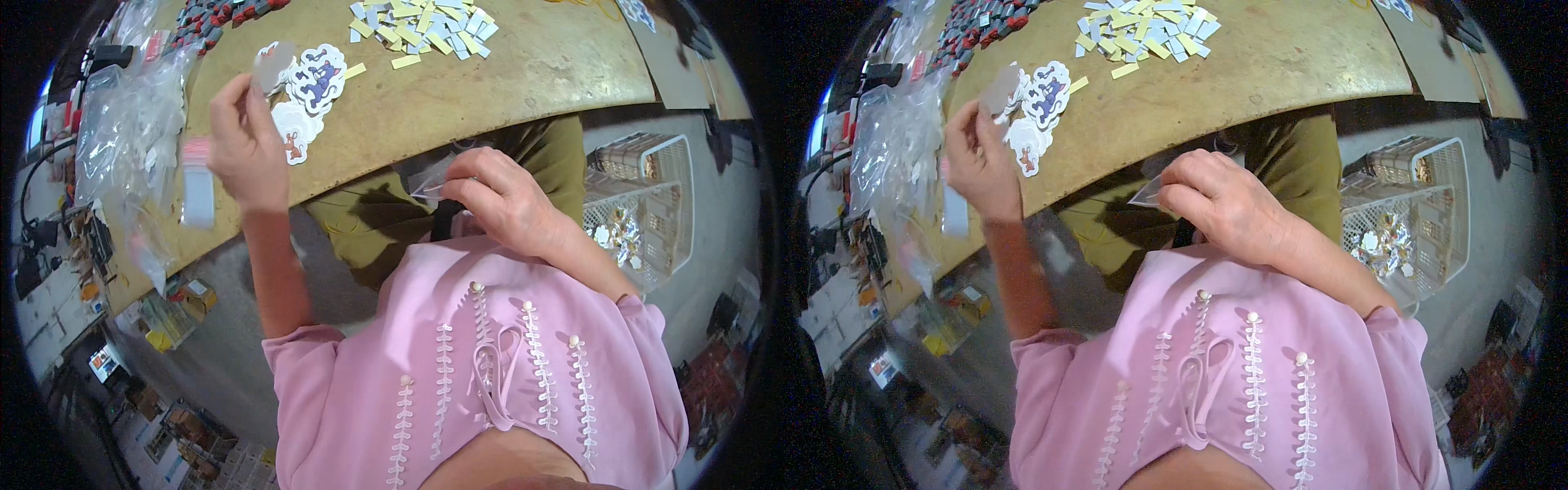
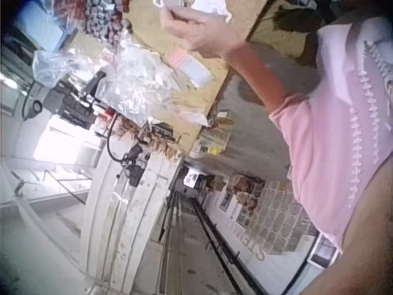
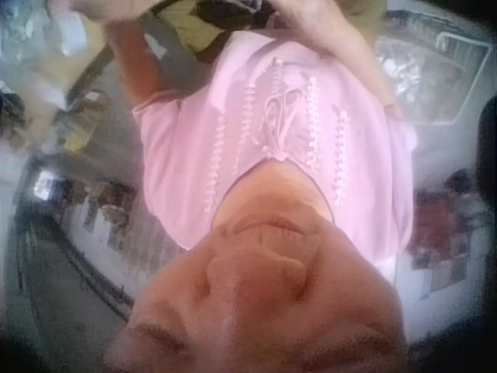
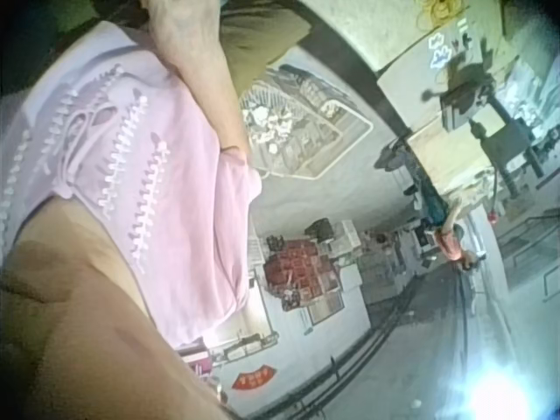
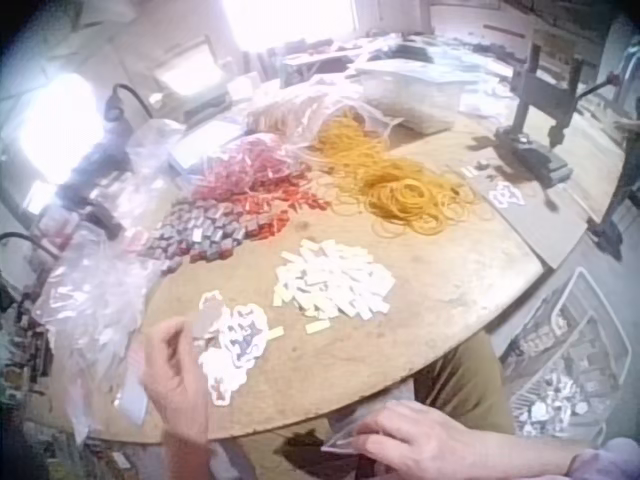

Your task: The person repeatedly picks up small plastic bags, inserts yellow rubber bands, paper cutouts, and small rectangular pieces, then places the filled bags into a basket. The process is repeated continuously throughout the clip.

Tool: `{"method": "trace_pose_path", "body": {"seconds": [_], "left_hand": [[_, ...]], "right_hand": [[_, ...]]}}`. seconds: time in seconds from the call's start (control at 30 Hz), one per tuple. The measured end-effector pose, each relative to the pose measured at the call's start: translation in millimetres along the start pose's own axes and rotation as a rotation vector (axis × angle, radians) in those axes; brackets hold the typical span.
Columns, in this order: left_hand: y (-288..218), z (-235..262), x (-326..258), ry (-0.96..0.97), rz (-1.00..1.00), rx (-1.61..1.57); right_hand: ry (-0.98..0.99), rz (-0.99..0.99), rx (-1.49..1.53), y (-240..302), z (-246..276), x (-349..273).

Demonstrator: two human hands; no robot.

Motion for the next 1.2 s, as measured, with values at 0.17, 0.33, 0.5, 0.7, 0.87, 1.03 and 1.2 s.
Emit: {"method": "trace_pose_path", "body": {"seconds": [0.17,0.33,0.5,0.7,0.87,1.03,1.2], "left_hand": [[-78,8,-37,0.262,-0.049,-0.282],[-104,2,-65,0.384,-0.154,-0.424],[-104,-4,-71,0.541,-0.248,-0.313],[-100,-23,-81,0.767,-0.002,-0.347],[-92,-19,-84,0.660,-0.143,-0.329],[-105,-20,-93,0.657,-0.195,-0.224],[-100,-20,-89,0.722,-0.120,-0.314]], "right_hand": [[-0.042,0.008,-0.034,1,6,6],[-0.038,-0.099,0.068,-3,2,6],[0.050,-0.099,0.122,5,-2,7],[0.113,-0.126,0.161,4,-8,5],[0.062,-0.135,0.170,-3,-4,1],[0.079,-0.076,0.198,6,-9,4],[0.060,-0.215,0.254,-4,-3,2]]}}
Point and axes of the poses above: each hand's wrist, its own x-axis towards the middle knuckle, its own z-axis out of the back of the hand, y = z × x, the point moved 8 cm from there along x, towards the middle knuckle, and after that the axes turned 1 degree about -z, right-handed, at the moved point
